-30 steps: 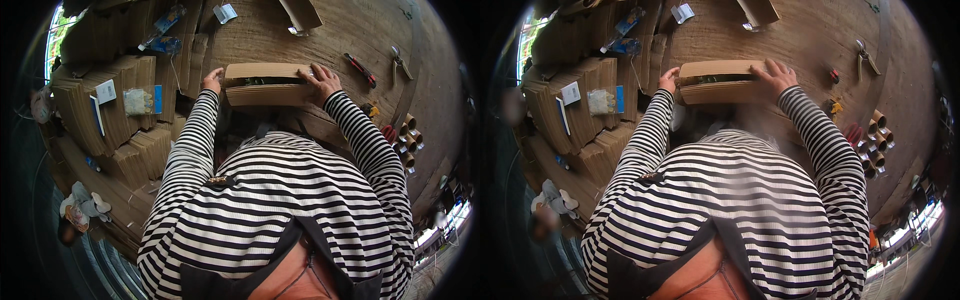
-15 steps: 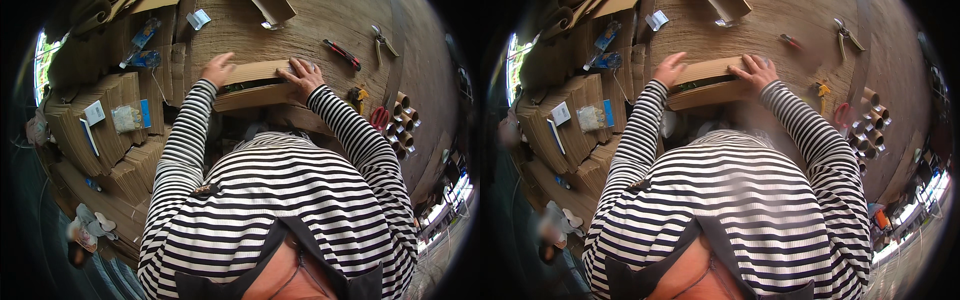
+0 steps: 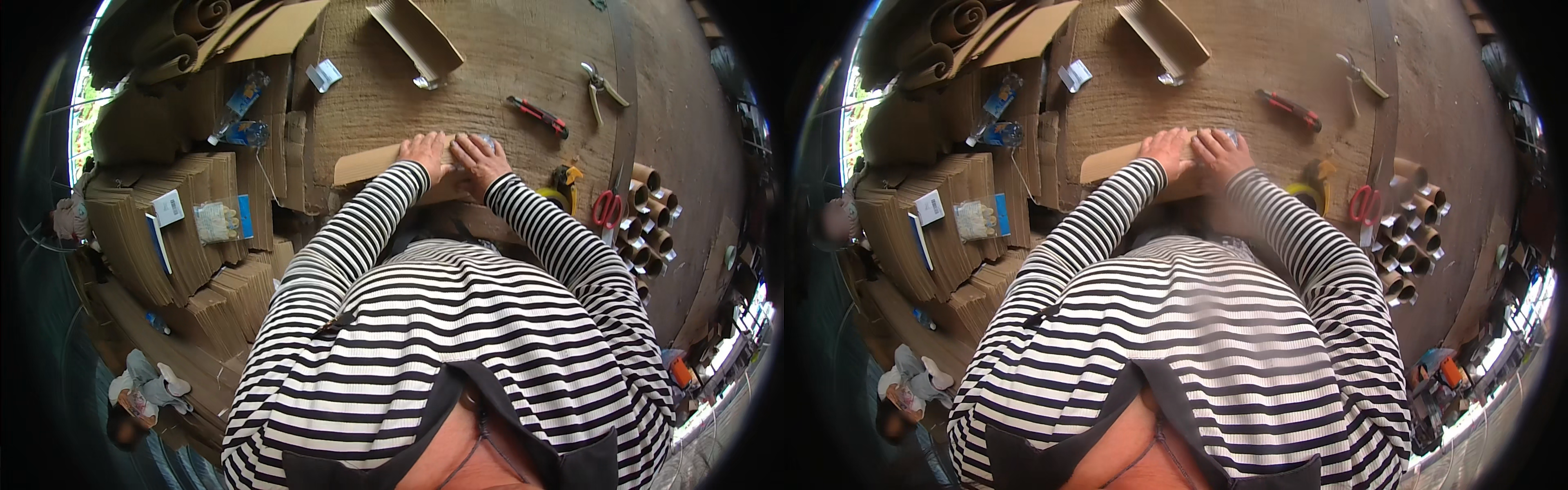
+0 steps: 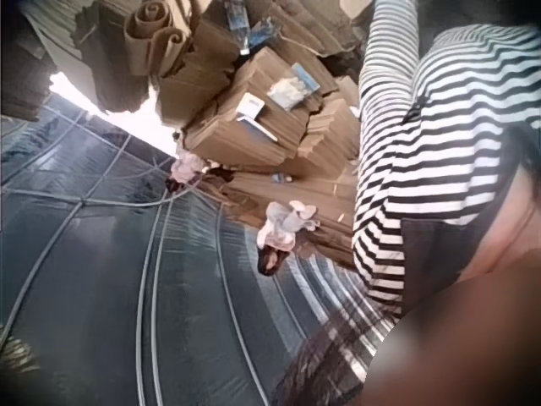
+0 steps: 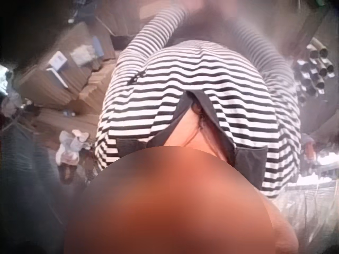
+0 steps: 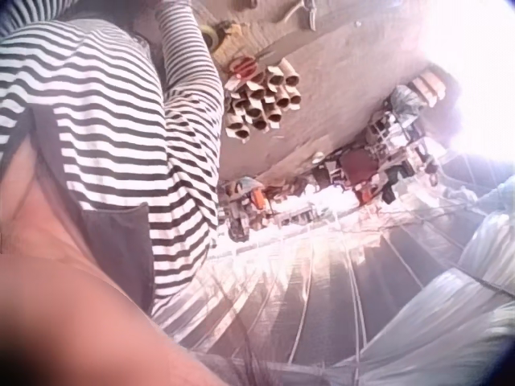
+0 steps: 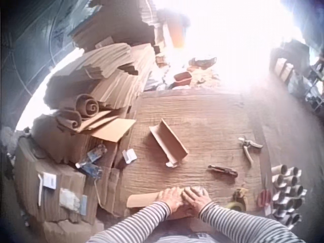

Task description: The person assembles a cardboard tube by wrapping a corrugated sheet around a cylindrical core and securing it with tape. They repeatedly adjust the tube, apply tape, and inspect the seam to ensure it is properly sealed.

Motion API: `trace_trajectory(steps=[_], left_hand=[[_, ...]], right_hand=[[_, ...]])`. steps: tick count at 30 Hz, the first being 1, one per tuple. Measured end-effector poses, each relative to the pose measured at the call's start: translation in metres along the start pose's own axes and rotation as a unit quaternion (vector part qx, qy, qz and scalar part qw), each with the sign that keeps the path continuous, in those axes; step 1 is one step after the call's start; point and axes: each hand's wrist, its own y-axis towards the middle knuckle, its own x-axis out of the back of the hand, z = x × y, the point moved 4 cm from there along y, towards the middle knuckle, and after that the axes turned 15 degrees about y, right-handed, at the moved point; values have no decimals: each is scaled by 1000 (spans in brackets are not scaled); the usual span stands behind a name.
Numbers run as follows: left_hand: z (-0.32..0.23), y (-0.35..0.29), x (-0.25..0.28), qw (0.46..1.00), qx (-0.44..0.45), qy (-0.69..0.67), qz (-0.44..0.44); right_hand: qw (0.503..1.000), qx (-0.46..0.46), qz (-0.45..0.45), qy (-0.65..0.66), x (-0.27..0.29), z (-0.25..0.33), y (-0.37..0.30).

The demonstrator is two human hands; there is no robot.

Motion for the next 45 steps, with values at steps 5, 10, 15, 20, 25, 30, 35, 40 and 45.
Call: trace_trajectory(steps=[5,10,15,20,25,30,35,40,45], left_hand=[[8,-19,-15,988,-28,-22,-152],[26,-36,-7,983,-14,-47,-177],[41,-45,-11,982,10,-59,-179],[77,-58,-12,951,48,-65,-298],[160,-114,-19,853,248,-301,-348],[193,-142,-63,719,301,-512,-360],[165,-141,-79,722,293,-496,-384],[79,-136,-15,896,108,-82,-423],[5,-90,-14,979,4,-55,-197]], right_hand=[[973,32,-159,165,24,-34,39],[985,9,-159,73,43,-38,116],[994,-64,10,-87,47,-9,174],[986,-13,-167,-15,66,-37,199],[758,175,-200,596,137,-72,122],[728,21,-134,672,122,-119,39],[802,-62,-94,586,22,-124,33],[950,-30,-173,260,16,-89,51],[984,-73,-140,77,33,-17,53]])
